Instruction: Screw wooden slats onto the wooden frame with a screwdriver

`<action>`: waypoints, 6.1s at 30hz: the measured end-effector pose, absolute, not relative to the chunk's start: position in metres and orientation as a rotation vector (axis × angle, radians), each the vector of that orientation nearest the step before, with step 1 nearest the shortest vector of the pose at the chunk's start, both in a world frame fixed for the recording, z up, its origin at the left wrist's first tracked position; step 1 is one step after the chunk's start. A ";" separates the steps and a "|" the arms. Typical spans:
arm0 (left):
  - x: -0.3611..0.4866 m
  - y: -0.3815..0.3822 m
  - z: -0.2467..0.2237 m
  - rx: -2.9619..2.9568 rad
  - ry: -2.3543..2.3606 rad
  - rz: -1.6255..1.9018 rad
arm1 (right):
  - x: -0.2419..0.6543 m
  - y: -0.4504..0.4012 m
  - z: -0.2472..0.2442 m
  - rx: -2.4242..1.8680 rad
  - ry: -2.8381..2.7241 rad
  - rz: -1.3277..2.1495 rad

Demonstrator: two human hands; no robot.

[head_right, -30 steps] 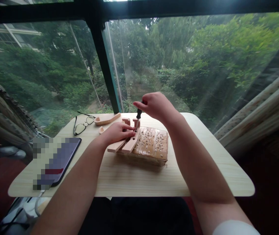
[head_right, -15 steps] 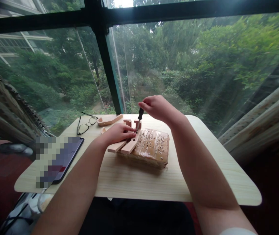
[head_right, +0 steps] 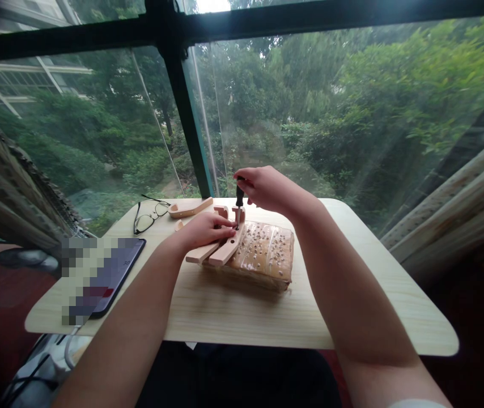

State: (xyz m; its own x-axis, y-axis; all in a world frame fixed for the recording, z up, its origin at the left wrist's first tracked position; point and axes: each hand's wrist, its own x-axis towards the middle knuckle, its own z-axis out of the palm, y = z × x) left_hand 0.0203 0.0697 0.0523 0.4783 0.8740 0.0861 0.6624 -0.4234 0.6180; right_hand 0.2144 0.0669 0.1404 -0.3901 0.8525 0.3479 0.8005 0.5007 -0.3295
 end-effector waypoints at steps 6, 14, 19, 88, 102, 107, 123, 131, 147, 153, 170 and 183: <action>0.021 0.070 0.056 2.241 1.264 0.524 | 0.203 0.076 0.128 -1.335 -2.171 -0.201; 0.021 0.069 0.056 2.258 1.262 0.533 | 0.211 0.068 0.139 -1.291 -2.297 -0.063; 0.021 0.068 0.056 2.251 1.282 0.540 | 0.209 0.070 0.138 -1.463 -2.190 -0.405; 0.021 0.067 0.050 2.175 1.303 0.633 | 0.206 0.074 0.130 -1.325 -2.198 -0.351; 0.022 0.066 0.051 2.157 1.317 0.630 | 0.186 0.066 0.121 -1.292 -2.146 -0.276; 0.021 0.067 0.050 2.193 1.304 0.636 | 0.193 0.062 0.126 -1.315 -2.257 -0.314; 0.020 0.064 0.054 2.259 1.280 0.565 | 0.193 0.061 0.125 -1.388 -2.386 -0.302; 0.020 0.065 0.057 2.236 1.252 0.554 | 0.194 0.076 0.120 -1.228 -2.266 -0.201; 0.019 0.060 0.061 2.273 1.275 0.513 | 0.205 0.078 0.127 -1.241 -2.193 -0.216; 0.018 0.063 0.058 2.298 1.267 0.511 | 0.202 0.067 0.130 -1.212 -2.310 -0.003; 0.020 0.060 0.058 2.255 1.297 0.551 | 0.201 0.079 0.123 -1.211 -2.176 0.027; 0.019 0.063 0.057 2.244 1.280 0.533 | 0.197 0.073 0.124 -1.259 -2.219 -0.137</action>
State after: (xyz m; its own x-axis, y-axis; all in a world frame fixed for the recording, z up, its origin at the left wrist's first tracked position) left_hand 0.0190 0.0627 0.0569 0.4818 0.8718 0.0881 0.6767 -0.4341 0.5946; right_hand 0.1969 0.0730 0.1238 -0.3876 0.7548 0.5293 0.8140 0.5496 -0.1877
